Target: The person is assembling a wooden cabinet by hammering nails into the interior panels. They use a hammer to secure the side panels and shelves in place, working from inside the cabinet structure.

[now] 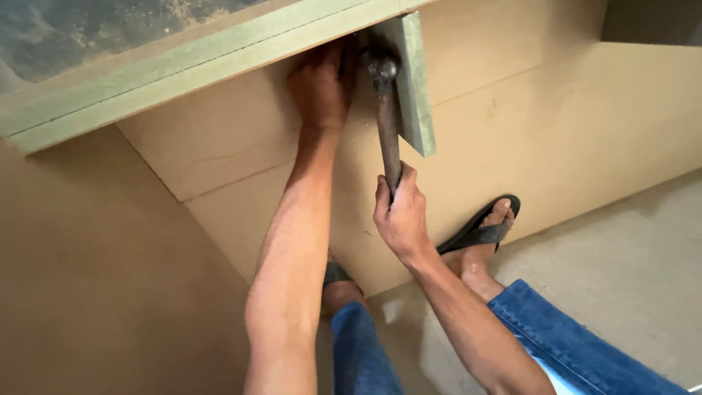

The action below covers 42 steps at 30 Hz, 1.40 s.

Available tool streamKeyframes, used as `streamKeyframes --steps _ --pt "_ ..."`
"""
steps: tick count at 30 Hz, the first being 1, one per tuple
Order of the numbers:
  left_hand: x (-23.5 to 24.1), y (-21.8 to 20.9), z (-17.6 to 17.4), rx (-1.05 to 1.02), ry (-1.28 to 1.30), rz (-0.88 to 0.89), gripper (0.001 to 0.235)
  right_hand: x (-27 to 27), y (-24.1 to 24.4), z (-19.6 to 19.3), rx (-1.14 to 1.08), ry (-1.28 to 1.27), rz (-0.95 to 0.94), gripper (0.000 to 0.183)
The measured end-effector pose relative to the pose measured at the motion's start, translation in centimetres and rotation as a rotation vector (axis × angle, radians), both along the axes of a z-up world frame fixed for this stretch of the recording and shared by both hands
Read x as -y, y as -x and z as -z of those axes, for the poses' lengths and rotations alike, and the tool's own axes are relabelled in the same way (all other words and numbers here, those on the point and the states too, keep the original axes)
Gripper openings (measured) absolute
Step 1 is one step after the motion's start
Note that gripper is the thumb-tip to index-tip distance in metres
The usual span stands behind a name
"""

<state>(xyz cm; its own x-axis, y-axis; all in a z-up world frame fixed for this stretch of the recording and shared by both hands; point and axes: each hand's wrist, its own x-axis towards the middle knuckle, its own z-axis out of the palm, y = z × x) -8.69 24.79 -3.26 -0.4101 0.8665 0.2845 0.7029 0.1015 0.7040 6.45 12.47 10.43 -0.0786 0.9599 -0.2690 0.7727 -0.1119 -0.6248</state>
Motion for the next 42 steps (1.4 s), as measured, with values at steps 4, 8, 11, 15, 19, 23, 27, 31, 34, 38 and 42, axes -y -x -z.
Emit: streamKeyframes --steps 4,8,11,15,19,23,27,31,34,38,42 --pt "0.1 0.0 0.4 0.006 0.007 0.001 0.013 -0.9 0.7 0.1 -0.005 0.019 -0.006 0.029" --pt "0.2 -0.1 0.7 0.023 0.015 0.013 0.016 -1.6 1.4 -0.3 -0.039 0.043 0.029 0.028" --pt "0.3 -0.2 0.8 0.018 0.034 0.002 0.018 -2.1 1.5 -0.5 0.002 0.085 -0.002 0.024" --pt "0.1 -0.2 0.8 0.017 -0.010 -0.004 0.020 -2.6 1.4 -0.3 0.057 0.142 0.010 0.025" --pt "0.3 0.0 1.1 -0.022 0.029 0.009 0.016 -2.3 1.2 0.1 0.002 0.086 -0.001 0.025" --pt "-0.1 -0.3 1.2 0.009 0.064 0.021 0.015 -2.0 0.3 0.3 0.057 0.094 -0.040 0.023" --pt "2.1 0.5 -0.1 0.040 0.101 0.089 0.022 -1.2 0.6 0.1 -0.047 0.017 -0.006 0.028" --pt "6.2 0.8 -3.2 -0.206 0.261 0.255 0.050 -1.1 1.2 -0.4 -0.056 -0.034 -0.003 0.028" --pt "7.6 0.6 -4.4 -0.257 0.374 0.316 0.068 -0.8 1.6 -0.7 -0.072 -0.037 0.007 0.027" --pt "7.5 0.4 -4.5 -0.280 0.402 0.308 0.071 -1.2 1.7 -0.4 -0.072 -0.048 0.011 0.023" --pt "7.8 0.2 -4.1 -0.297 0.412 0.306 0.069 -1.9 0.6 0.9 0.038 0.050 -0.058 0.020"
